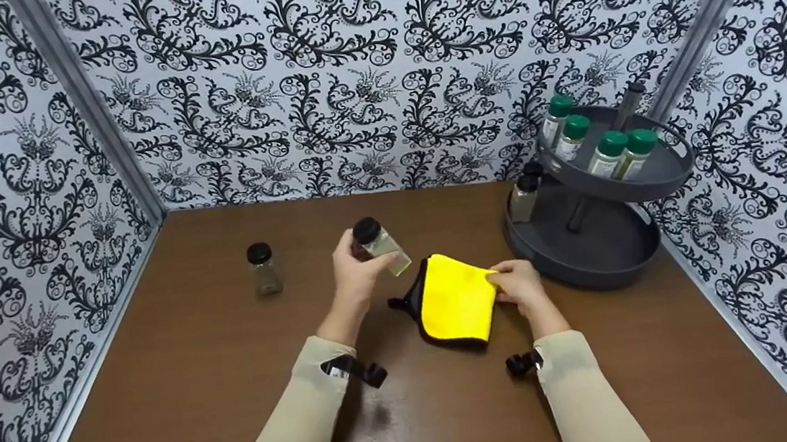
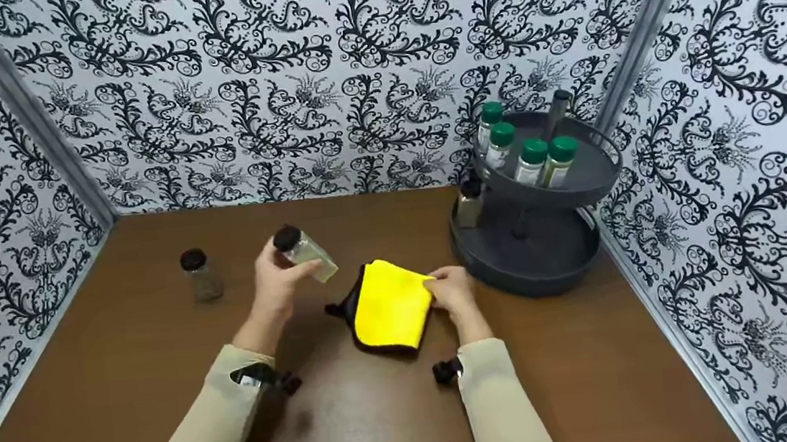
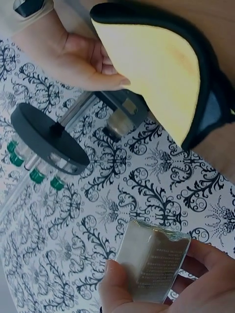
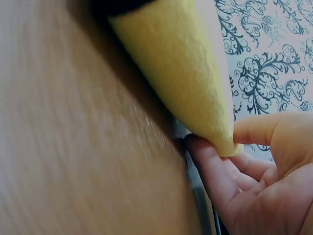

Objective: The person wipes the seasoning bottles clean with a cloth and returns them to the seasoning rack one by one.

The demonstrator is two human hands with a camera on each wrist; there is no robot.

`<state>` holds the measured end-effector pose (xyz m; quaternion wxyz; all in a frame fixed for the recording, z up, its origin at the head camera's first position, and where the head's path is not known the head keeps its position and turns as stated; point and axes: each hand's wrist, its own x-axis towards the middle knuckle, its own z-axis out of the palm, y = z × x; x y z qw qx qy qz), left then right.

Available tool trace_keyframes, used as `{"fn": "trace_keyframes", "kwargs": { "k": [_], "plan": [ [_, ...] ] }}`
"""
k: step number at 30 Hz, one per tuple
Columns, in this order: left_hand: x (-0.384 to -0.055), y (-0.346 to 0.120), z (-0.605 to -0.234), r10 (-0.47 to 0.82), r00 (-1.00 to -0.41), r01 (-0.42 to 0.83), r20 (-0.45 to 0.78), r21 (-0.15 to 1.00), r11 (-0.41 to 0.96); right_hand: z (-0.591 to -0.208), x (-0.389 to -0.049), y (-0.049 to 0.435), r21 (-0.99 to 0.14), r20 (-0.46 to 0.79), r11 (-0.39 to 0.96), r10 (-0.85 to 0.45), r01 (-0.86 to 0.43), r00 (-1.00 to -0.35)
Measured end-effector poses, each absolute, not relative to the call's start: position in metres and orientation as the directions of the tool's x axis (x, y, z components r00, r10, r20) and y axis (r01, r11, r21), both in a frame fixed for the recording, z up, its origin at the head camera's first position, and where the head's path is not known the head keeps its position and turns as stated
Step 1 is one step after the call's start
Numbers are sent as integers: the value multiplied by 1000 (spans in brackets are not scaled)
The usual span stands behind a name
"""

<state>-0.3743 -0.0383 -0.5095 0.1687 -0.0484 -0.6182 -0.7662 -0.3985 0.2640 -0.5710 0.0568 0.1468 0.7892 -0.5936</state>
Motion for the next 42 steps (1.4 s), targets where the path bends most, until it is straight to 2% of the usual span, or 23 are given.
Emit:
{"fn": "trace_keyframes", "kwargs": {
  "k": [7, 10, 14, 18, 21, 26, 31, 37, 42],
  "plan": [
    [-371, -30, -516, -158, -947, 296, 280, 951, -92, -566, -397, 261, -912, -235, 311, 132, 266, -963],
    [-369, -28, -518, -142, -951, 286, 275, 956, -69, -559, -396, 265, -901, -164, 385, 130, 203, -978],
    [-369, -25, -519, -125, -955, 279, 271, 959, -57, -548, -393, 273, -837, 86, 547, 158, 15, -984],
    [-369, -21, -520, -117, -954, 283, 275, 957, -57, -542, -393, 289, -735, 374, 663, 221, -143, -901],
    [-368, -19, -521, -114, -954, 284, 276, 957, -55, -544, -394, 306, -662, 471, 735, 251, -150, -846],
    [-367, -13, -523, -97, -956, 281, 277, 959, -34, -550, -394, 328, -547, 433, 836, 245, -36, -867],
    [-370, -4, -524, -47, -960, 276, 275, 961, -17, -555, -394, 338, -482, 360, 875, 235, 36, -903],
    [-369, 6, -521, 53, -948, 317, 315, 948, 25, -559, -394, 337, -460, 322, 887, 201, 32, -925],
    [-371, 26, -516, 113, -936, 339, 334, 940, 26, -558, -395, 332, -500, 346, 866, 227, 26, -910]
  ]
}}
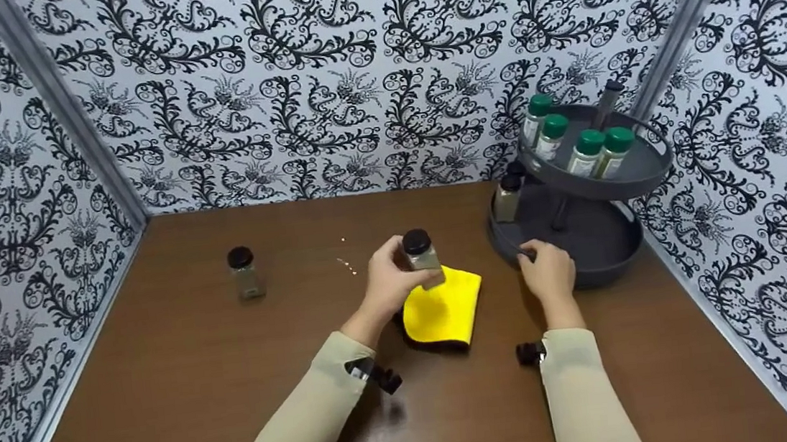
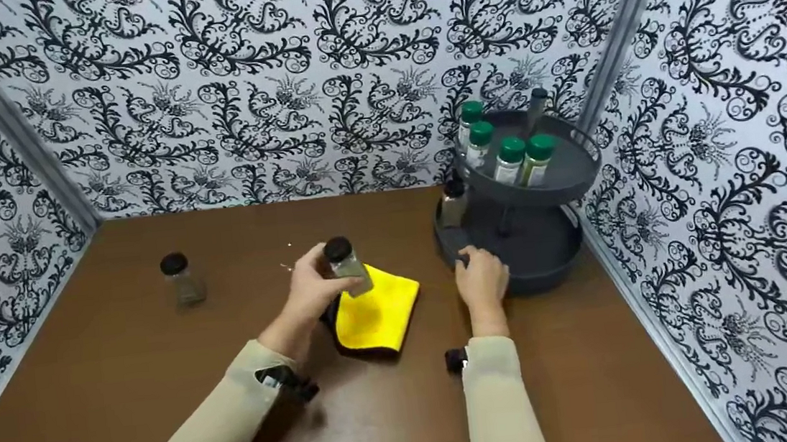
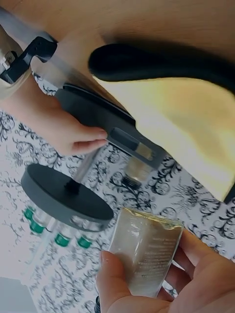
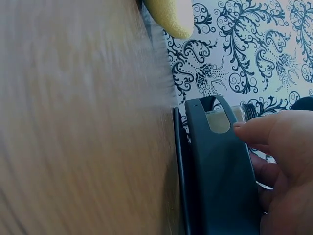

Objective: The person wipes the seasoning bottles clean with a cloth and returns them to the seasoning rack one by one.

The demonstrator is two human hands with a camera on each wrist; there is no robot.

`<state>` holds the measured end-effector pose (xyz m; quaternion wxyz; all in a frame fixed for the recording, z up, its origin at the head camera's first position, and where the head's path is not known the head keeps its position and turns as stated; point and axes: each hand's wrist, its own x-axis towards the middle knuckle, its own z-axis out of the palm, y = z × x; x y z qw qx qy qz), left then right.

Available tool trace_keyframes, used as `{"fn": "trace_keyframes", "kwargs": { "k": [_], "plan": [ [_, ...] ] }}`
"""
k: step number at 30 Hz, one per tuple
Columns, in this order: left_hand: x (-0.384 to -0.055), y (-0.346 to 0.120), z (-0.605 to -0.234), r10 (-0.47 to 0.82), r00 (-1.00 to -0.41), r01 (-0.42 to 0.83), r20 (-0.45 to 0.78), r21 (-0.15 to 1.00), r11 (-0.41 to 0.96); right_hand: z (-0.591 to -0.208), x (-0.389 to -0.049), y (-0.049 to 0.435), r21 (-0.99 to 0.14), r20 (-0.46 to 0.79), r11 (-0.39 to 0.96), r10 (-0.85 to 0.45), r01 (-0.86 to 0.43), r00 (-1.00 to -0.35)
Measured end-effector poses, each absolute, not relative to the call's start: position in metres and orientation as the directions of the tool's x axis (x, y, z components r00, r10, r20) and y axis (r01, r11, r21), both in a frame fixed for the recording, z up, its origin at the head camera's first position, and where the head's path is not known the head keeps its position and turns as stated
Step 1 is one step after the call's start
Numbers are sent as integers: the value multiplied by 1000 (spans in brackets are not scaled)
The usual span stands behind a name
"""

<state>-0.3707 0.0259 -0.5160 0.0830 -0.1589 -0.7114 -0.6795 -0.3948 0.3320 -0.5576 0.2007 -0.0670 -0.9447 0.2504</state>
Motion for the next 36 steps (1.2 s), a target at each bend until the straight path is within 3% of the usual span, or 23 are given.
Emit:
{"fn": "trace_keyframes", "kwargs": {
  "k": [9, 18, 36],
  "plan": [
    [-393, 83, -503, 157, -913, 393, 376, 914, 95, -559, -395, 334, -547, 329, 835, 286, 65, -900],
    [-425, 141, -497, 116, -952, 298, 284, 947, 120, -557, -391, 340, -580, 324, 812, 303, 64, -896],
    [-466, 232, -511, -65, -968, 218, 241, 944, 249, -555, -393, 348, -604, 347, 796, 299, 32, -889]
  ]
}}
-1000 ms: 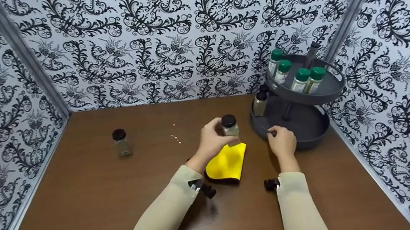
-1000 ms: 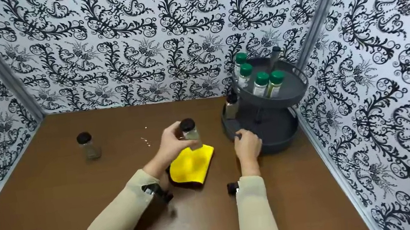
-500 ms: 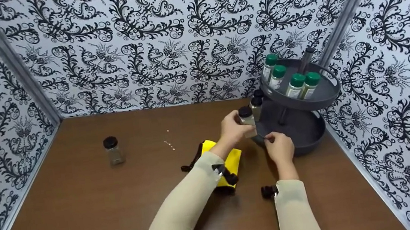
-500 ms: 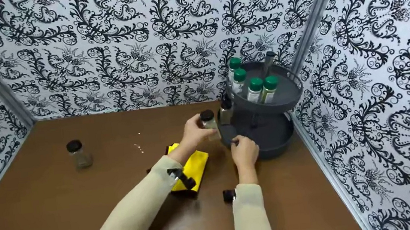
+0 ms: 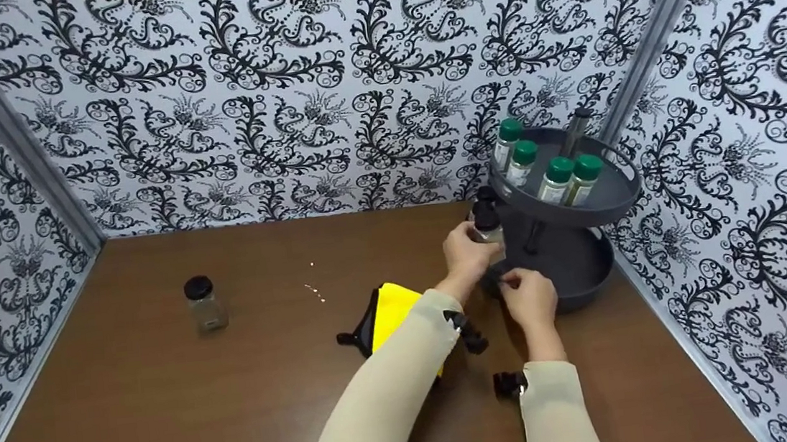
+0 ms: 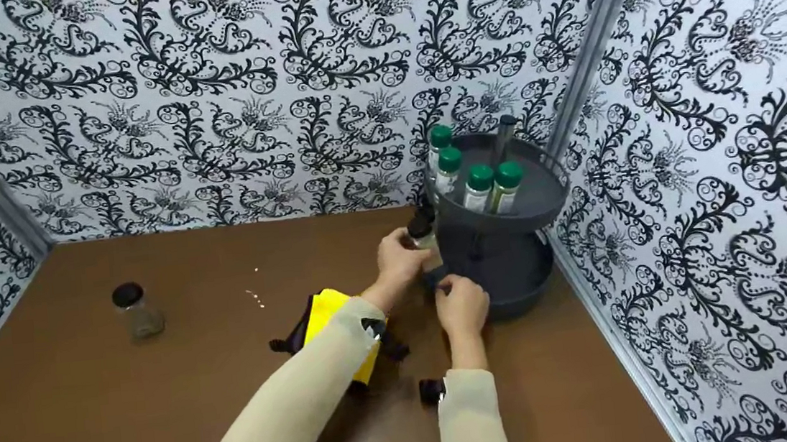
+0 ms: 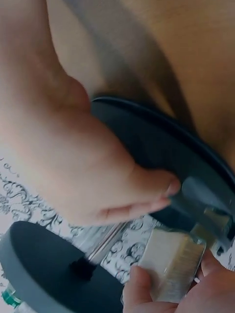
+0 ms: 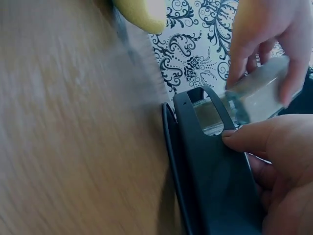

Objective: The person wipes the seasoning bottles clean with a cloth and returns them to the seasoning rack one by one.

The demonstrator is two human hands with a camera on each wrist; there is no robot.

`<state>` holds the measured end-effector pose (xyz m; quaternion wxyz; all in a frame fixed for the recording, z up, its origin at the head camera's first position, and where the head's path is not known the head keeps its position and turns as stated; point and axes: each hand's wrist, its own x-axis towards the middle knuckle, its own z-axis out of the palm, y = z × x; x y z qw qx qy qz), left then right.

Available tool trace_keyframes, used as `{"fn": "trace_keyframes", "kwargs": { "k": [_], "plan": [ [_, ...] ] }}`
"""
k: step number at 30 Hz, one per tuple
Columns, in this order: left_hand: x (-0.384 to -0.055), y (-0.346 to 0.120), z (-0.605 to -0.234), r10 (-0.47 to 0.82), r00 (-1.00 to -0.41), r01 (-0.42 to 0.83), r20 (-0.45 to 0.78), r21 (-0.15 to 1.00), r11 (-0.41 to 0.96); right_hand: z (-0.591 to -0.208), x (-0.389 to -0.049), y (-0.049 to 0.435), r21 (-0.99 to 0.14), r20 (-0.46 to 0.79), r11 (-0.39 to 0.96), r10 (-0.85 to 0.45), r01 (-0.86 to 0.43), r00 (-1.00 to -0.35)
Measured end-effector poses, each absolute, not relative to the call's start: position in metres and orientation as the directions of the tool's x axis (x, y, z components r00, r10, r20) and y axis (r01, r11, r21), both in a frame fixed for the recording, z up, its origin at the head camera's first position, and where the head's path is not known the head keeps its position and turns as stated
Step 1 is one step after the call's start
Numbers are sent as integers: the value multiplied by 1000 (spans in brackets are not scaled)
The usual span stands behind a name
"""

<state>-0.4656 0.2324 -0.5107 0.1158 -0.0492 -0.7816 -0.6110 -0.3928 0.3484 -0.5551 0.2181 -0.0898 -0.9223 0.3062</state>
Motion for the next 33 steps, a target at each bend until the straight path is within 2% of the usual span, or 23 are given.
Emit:
{"fn": "trace_keyframes", "kwargs": {
  "k": [12, 24, 33],
  "plan": [
    [-460, 244, -536, 51, -940, 326, 337, 847, 419, -562, -386, 354, -610, 356, 793, 283, 8, -891],
    [-469, 243, -541, 49, -936, 333, 347, 837, 434, -560, -390, 346, -603, 407, 798, 294, -13, -865],
    [-473, 244, -539, 60, -938, 331, 342, 829, 450, -560, -391, 349, -608, 382, 794, 292, -1, -877]
  ]
}}
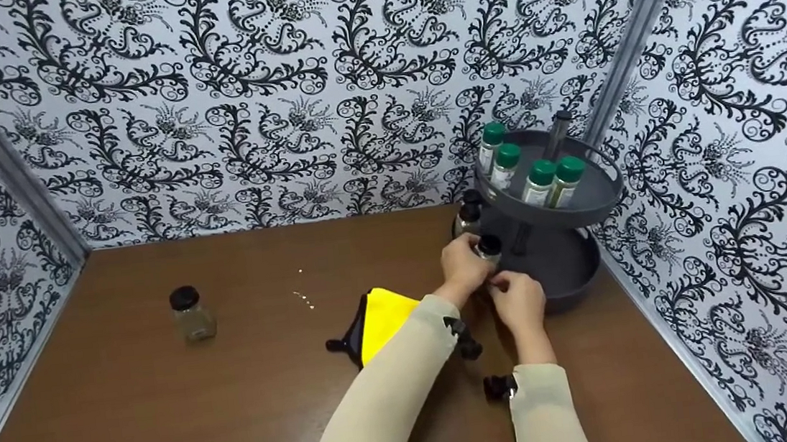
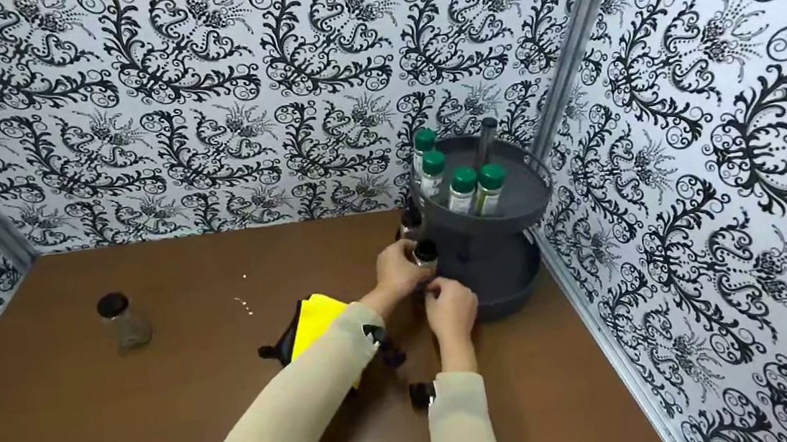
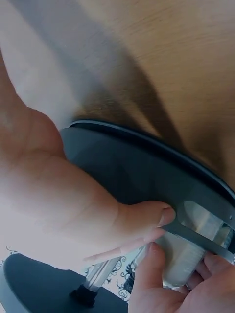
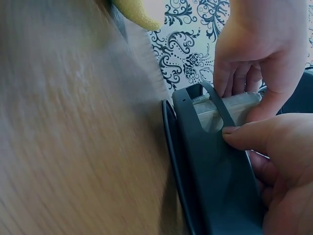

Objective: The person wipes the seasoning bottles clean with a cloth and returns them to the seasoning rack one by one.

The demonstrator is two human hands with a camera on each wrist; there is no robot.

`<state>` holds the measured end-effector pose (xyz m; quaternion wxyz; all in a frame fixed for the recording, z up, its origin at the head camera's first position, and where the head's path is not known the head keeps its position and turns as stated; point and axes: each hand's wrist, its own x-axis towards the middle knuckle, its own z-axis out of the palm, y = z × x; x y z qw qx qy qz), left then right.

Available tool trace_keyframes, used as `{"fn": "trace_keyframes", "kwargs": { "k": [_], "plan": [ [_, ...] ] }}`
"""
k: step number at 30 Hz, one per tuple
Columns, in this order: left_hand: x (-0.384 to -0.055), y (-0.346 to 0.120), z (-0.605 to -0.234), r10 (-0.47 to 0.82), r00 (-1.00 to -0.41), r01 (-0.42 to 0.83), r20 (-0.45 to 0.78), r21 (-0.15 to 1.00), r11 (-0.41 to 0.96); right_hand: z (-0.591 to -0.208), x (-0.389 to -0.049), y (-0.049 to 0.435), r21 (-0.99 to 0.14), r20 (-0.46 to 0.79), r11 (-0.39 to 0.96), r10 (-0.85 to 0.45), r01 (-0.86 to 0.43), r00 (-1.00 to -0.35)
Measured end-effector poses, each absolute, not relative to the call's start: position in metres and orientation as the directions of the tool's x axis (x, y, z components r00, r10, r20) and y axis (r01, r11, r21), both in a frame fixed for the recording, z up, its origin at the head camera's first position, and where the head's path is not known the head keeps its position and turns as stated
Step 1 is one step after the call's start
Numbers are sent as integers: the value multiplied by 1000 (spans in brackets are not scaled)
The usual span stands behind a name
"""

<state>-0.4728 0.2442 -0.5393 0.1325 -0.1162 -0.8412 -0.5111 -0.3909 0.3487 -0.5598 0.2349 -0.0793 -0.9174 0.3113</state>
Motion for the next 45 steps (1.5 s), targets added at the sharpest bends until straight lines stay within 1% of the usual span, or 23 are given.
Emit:
{"fn": "trace_keyframes", "kwargs": {
  "k": [1, 3, 8, 10, 14, 17, 21, 25, 28, 31, 34, 38, 42, 45],
  "plan": [
    [-473, 243, -540, 61, -935, 339, 350, 829, 444, -559, -391, 348, -612, 378, 791, 291, -1, -879],
    [-489, 251, -560, 52, -915, 380, 399, 813, 441, -559, -391, 348, -616, 372, 788, 292, 1, -881],
    [-487, 250, -560, 59, -911, 398, 409, 829, 393, -558, -391, 348, -613, 366, 790, 295, 10, -883],
    [-468, 241, -540, 64, -928, 365, 368, 855, 368, -558, -390, 348, -611, 363, 792, 292, 11, -885],
    [-456, 241, -537, 49, -930, 353, 365, 847, 397, -557, -390, 349, -598, 374, 801, 275, -3, -886],
    [-445, 232, -532, 46, -928, 355, 369, 844, 401, -556, -390, 347, -598, 378, 802, 264, -16, -887],
    [-430, 212, -522, 82, -923, 379, 376, 850, 366, -555, -390, 344, -607, 361, 795, 271, -4, -892],
    [-417, 190, -514, 120, -915, 402, 386, 839, 367, -555, -392, 345, -617, 340, 787, 283, 15, -897],
    [-408, 172, -510, 138, -918, 395, 371, 840, 371, -555, -392, 348, -616, 336, 787, 289, 23, -897],
    [-401, 152, -507, 149, -924, 382, 352, 859, 342, -556, -392, 350, -611, 348, 791, 289, 18, -892],
    [-395, 128, -505, 133, -929, 370, 345, 875, 312, -557, -392, 351, -609, 355, 793, 279, 6, -892],
    [-389, 95, -504, 99, -929, 370, 357, 876, 308, -558, -393, 353, -609, 355, 793, 276, 3, -893],
    [-384, 62, -508, 56, -925, 374, 375, 881, 291, -558, -392, 353, -600, 357, 800, 268, 0, -895],
    [-380, 38, -513, 12, -932, 353, 362, 899, 260, -557, -391, 352, -593, 349, 805, 254, -3, -902]
  ]
}}
